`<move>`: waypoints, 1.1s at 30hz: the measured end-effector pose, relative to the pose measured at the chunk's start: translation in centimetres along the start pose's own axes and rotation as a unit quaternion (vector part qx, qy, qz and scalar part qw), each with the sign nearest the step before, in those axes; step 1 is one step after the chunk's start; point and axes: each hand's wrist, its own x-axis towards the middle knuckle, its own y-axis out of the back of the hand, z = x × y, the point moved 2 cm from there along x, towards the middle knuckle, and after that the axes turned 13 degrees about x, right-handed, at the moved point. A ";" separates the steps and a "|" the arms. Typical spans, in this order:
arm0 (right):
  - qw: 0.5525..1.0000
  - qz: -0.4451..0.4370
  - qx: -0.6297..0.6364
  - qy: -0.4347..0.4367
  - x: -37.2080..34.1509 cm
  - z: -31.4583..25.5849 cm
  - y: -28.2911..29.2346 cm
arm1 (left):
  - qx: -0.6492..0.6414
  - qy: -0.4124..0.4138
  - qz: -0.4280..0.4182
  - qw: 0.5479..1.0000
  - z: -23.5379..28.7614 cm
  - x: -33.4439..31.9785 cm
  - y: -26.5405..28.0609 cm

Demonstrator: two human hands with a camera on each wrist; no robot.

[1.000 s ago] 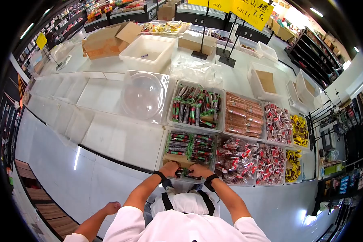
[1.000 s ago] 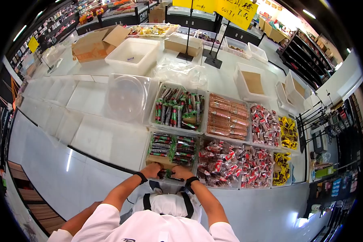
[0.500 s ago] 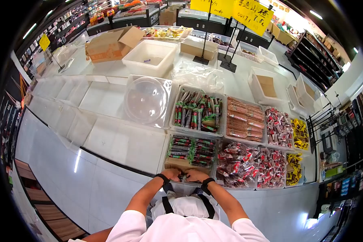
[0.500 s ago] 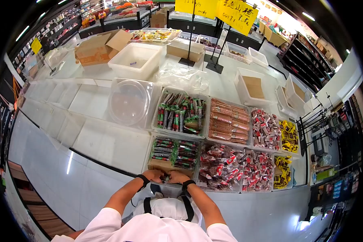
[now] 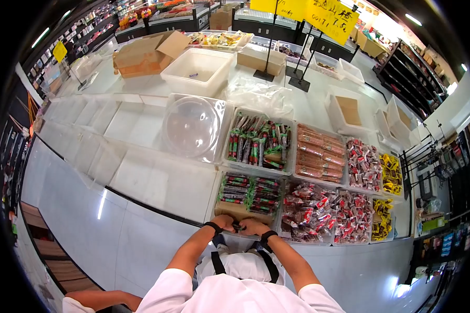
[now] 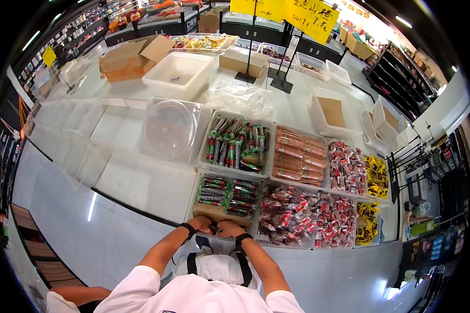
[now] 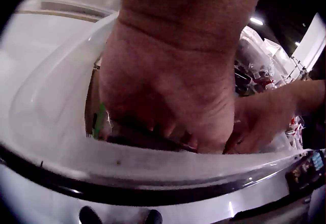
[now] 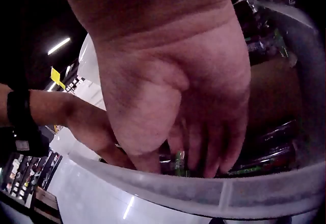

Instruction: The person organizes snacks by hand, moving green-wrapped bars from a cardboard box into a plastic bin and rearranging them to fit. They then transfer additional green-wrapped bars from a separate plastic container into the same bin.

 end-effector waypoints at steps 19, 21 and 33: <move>0.929 0.306 0.111 0.175 -5.3 -3.2 5.1 | 0.086 -0.015 0.410 0.908 -1.7 -3.2 13.2; 0.928 0.310 0.125 0.167 -5.5 -2.6 5.2 | 0.102 -0.024 0.423 0.900 -1.8 -1.5 13.9; 0.898 0.411 0.052 0.151 -6.3 -0.6 4.7 | 0.129 -0.024 0.426 0.895 -1.6 -0.7 12.1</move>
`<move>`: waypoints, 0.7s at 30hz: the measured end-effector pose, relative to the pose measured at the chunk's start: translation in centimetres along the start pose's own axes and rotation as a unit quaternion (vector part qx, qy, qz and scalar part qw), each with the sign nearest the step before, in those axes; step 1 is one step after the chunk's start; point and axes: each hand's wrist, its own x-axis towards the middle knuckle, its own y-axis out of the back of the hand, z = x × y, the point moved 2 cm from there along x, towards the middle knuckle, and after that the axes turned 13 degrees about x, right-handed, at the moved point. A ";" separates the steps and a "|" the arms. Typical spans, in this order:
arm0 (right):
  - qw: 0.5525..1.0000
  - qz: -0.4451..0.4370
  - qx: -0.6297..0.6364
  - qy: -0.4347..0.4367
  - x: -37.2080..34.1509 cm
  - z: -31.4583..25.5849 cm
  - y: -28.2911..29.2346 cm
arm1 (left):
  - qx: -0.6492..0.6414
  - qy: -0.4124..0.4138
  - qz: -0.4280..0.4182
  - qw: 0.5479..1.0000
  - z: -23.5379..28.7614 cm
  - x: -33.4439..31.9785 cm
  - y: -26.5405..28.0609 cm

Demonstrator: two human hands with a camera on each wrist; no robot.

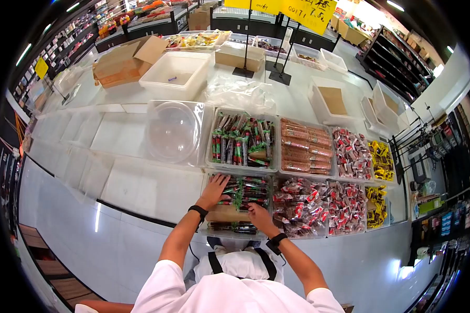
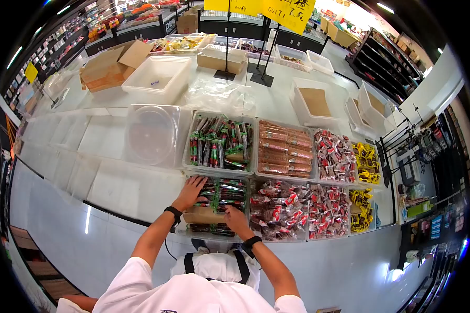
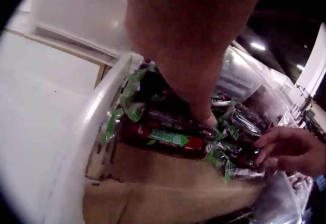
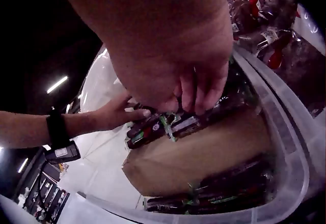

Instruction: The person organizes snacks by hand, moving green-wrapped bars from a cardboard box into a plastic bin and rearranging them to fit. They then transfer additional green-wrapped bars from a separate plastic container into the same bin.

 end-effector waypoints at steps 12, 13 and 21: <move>0.998 -0.017 -0.011 -0.057 0.6 -0.1 0.6 | 0.043 -0.123 0.014 0.991 -0.4 -0.3 1.0; 0.998 -0.016 -0.011 -0.057 0.6 0.1 0.6 | 0.044 -0.124 0.014 0.991 -0.4 -0.5 1.0; 0.999 -0.007 -0.009 -0.038 0.6 0.6 0.6 | 0.119 -0.104 0.030 0.987 -0.5 -1.9 0.0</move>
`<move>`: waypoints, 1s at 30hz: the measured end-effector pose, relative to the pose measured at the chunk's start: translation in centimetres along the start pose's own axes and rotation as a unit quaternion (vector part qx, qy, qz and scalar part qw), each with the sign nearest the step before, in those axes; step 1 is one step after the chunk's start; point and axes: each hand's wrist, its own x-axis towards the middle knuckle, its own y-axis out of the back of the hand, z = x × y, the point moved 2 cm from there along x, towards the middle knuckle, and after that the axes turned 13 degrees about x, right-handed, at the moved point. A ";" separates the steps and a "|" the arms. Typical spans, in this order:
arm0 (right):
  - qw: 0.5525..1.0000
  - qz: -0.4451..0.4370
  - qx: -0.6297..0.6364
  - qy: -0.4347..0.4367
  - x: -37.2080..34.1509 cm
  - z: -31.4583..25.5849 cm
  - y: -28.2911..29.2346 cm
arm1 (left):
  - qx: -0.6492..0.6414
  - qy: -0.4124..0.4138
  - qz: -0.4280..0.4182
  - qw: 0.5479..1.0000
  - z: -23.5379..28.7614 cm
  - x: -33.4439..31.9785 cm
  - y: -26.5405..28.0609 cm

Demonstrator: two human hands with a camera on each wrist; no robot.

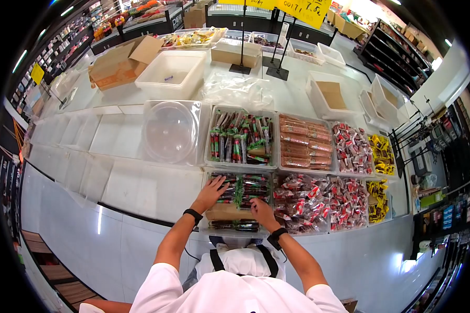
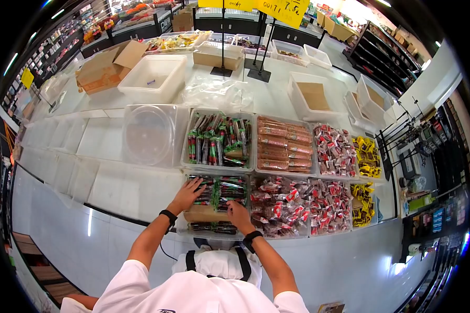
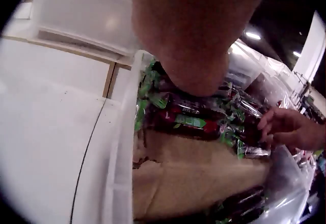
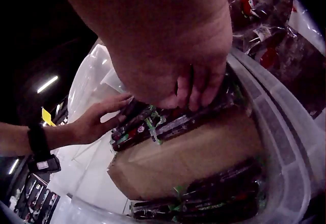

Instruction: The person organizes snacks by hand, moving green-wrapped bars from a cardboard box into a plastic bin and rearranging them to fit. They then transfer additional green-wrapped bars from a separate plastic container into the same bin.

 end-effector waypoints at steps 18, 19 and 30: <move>1.000 -0.007 -0.014 -0.015 0.0 -0.1 0.2 | -0.065 0.041 0.012 0.997 -2.2 0.3 -1.4; 1.000 -0.007 -0.015 -0.015 -0.1 -0.2 0.3 | -0.065 0.041 0.012 0.997 -2.2 0.6 -1.5; 1.000 -0.009 -0.001 -0.008 -0.1 -0.4 0.2 | -0.013 0.045 -0.040 0.998 -2.5 1.8 -0.7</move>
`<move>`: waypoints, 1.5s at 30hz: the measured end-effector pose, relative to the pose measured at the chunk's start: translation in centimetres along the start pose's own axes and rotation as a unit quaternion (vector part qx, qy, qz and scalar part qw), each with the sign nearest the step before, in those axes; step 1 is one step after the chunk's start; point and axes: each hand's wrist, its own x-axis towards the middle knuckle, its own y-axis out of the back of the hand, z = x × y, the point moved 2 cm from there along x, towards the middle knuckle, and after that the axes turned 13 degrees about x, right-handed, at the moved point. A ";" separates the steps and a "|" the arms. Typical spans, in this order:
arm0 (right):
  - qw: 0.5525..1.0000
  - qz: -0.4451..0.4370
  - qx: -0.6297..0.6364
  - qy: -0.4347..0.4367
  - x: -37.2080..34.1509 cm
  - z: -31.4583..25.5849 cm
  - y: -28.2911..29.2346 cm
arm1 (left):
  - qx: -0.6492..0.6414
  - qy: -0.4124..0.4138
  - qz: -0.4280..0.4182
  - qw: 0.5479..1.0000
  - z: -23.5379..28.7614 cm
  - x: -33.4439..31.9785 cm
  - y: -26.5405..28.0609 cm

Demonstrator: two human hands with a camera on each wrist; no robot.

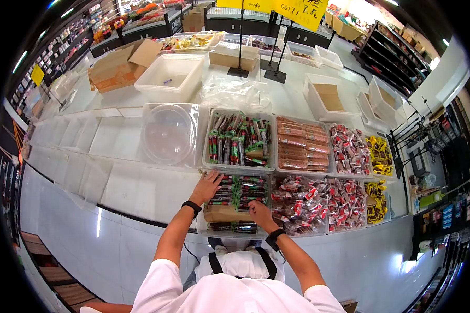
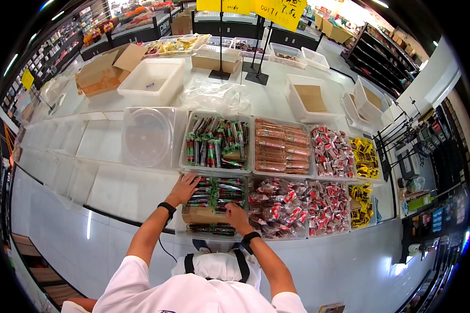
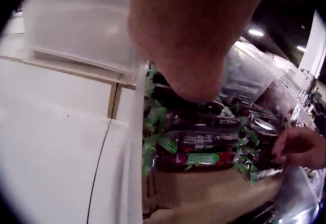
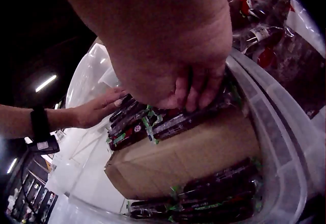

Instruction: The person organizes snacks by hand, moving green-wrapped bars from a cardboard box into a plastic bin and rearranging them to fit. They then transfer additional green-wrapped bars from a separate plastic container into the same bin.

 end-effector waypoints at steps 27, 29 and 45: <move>1.000 0.017 0.009 0.007 0.1 1.2 -0.5 | -0.061 0.103 0.052 0.991 1.9 0.0 1.8; 1.000 0.016 0.011 0.010 0.1 1.1 -0.4 | -0.087 0.050 0.069 0.993 1.9 -1.0 1.6; 1.000 0.013 -0.005 0.000 0.1 0.3 -0.1 | -0.092 -0.025 -0.015 0.995 1.4 -1.2 -0.9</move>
